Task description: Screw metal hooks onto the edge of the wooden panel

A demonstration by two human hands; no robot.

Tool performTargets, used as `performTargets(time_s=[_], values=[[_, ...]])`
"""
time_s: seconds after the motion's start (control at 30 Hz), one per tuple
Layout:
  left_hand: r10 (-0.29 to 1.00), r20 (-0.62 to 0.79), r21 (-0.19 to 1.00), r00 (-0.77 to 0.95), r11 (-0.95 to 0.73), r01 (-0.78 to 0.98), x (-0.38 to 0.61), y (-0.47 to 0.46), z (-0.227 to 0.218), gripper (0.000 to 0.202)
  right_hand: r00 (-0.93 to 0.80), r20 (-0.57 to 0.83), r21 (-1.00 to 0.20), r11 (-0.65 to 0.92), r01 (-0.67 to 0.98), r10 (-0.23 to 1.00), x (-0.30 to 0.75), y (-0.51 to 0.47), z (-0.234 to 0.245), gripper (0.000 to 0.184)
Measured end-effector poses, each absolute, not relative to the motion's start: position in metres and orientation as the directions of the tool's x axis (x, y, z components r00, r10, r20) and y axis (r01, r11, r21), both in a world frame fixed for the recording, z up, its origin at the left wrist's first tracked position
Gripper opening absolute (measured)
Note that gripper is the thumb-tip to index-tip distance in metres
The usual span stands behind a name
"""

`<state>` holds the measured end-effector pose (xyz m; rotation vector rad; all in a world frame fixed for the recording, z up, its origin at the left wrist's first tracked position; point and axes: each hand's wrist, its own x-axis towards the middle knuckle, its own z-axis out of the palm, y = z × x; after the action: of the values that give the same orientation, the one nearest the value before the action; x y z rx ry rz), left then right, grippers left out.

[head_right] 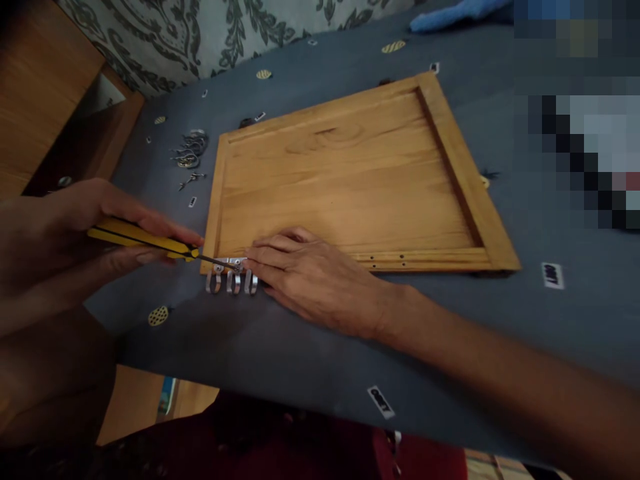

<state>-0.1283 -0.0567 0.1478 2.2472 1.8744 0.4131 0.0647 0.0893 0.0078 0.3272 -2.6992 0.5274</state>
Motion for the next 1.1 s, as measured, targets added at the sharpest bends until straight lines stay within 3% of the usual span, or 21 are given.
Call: performTargets(time_s=[0.57,1.1], values=[[0.982,0.168,0.270,0.088,-0.131,0.954,-0.1241,-0.0565,0.1435,0.009,-0.911,0.389,-0.321,0.906,-0.274,-0.138,0.0641,0.0881,0.0080,0.035],[0.972,0.121,0.248,0.202,-0.226,0.942,-0.1260,-0.0578,0.1456,0.015,-0.908,0.394,-0.319,0.905,-0.280,-0.142,0.0649,0.0893,0.0085,0.036]])
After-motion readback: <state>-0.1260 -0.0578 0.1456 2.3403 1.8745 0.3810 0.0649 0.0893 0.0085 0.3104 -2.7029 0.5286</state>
